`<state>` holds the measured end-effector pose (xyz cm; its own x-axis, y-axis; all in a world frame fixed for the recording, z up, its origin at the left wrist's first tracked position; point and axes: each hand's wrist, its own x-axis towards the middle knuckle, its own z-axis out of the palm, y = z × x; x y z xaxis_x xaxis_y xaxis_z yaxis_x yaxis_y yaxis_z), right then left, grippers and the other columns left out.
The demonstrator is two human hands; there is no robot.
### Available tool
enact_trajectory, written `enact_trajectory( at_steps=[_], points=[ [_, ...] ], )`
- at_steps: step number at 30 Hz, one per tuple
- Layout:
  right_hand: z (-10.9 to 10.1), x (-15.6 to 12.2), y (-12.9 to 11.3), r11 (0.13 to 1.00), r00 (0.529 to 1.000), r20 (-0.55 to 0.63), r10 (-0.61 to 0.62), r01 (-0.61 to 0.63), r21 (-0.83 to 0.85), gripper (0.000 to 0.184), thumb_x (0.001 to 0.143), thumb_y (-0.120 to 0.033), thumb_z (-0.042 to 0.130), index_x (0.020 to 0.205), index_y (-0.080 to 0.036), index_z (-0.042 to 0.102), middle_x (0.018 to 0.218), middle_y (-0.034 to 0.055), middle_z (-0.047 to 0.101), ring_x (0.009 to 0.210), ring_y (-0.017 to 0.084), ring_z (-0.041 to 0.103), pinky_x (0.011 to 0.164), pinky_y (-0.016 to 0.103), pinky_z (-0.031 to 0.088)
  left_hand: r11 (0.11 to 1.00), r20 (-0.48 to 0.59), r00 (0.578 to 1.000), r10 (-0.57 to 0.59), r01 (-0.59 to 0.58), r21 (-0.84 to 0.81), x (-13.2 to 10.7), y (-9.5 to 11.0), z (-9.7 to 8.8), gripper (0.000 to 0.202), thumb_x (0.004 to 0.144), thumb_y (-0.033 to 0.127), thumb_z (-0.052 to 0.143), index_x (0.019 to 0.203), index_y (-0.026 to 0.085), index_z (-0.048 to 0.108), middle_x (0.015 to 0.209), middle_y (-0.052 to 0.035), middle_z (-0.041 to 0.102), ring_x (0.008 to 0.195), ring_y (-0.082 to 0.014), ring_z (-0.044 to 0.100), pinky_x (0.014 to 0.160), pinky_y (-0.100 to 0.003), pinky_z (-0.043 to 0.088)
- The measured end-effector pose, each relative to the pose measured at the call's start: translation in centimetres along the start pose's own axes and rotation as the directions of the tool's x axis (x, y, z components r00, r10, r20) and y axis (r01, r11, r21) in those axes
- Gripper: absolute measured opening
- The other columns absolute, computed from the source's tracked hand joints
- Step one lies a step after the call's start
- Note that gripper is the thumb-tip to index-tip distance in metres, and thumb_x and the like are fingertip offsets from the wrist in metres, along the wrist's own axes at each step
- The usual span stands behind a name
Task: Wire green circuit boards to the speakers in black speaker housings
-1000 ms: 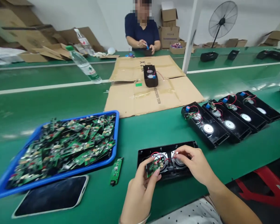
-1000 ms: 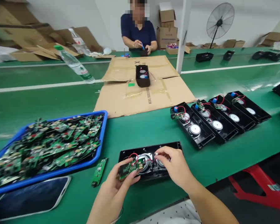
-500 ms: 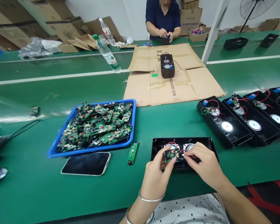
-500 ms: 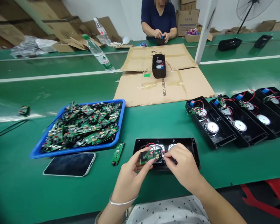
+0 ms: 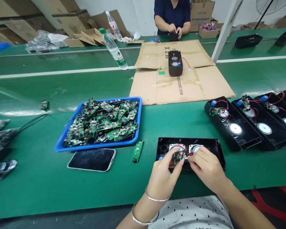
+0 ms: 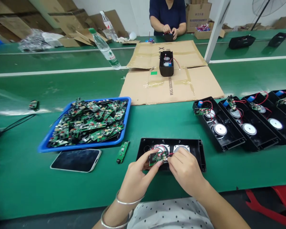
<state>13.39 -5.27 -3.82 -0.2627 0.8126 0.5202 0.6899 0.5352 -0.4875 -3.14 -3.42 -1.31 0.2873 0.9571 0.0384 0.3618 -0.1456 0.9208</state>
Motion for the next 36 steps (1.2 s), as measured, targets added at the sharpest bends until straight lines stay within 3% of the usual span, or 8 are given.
enact_trajectory(
  at_steps=[13, 22, 32, 36],
  points=[
    [-0.04, -0.02, -0.17, 0.998, 1.000, -0.007, -0.020, 0.020, -0.059, 0.021, 0.087, -0.005, 0.048, 0.070, -0.016, 0.056, 0.063, 0.0026, 0.053, 0.063, 0.015, 0.042, 0.059, 0.028, 0.039, 0.998, -0.005, 0.998, 0.055, -0.055, 0.041, -0.20, -0.08, 0.30, 0.027, 0.082, 0.013, 0.057, 0.109, 0.016, 0.059, 0.092, -0.0023, 0.074, 0.069, -0.0118, 0.071, 0.065, -0.016, 0.058],
    [-0.03, -0.10, -0.22, 0.998, 1.000, 0.005, 0.027, -0.027, -0.048, 0.022, 0.087, -0.005, 0.046, 0.071, -0.016, 0.056, 0.065, 0.0029, 0.055, 0.063, 0.015, 0.045, 0.058, 0.028, 0.040, 0.983, -0.004, 0.997, 0.078, -0.077, 0.167, -0.37, 0.31, 0.31, 0.024, 0.084, 0.016, 0.055, 0.108, 0.017, 0.059, 0.090, -0.0036, 0.074, 0.068, -0.0142, 0.071, 0.065, -0.019, 0.057],
    [0.01, -0.03, -0.27, 0.996, 1.000, 0.018, -0.003, 0.005, -0.089, 0.024, 0.087, -0.006, 0.045, 0.069, -0.016, 0.057, 0.064, 0.0035, 0.054, 0.062, 0.015, 0.043, 0.056, 0.028, 0.038, 0.988, 0.001, 0.998, 0.062, -0.061, 0.143, -0.26, 0.15, 0.52, 0.023, 0.085, 0.017, 0.054, 0.107, 0.018, 0.059, 0.094, -0.0039, 0.074, 0.071, -0.0148, 0.071, 0.066, -0.021, 0.058],
    [-0.20, -0.03, -0.14, 0.999, 0.999, 0.034, -0.003, 0.002, 0.033, 0.018, 0.088, -0.006, 0.048, 0.080, -0.015, 0.060, 0.070, 0.0041, 0.059, 0.066, 0.015, 0.047, 0.060, 0.029, 0.041, 0.991, 0.029, 0.996, 0.081, -0.083, 0.100, -0.13, 0.15, 0.21, 0.023, 0.086, 0.016, 0.051, 0.107, 0.018, 0.058, 0.097, -0.0053, 0.073, 0.080, -0.0160, 0.071, 0.072, -0.023, 0.057]
  ],
)
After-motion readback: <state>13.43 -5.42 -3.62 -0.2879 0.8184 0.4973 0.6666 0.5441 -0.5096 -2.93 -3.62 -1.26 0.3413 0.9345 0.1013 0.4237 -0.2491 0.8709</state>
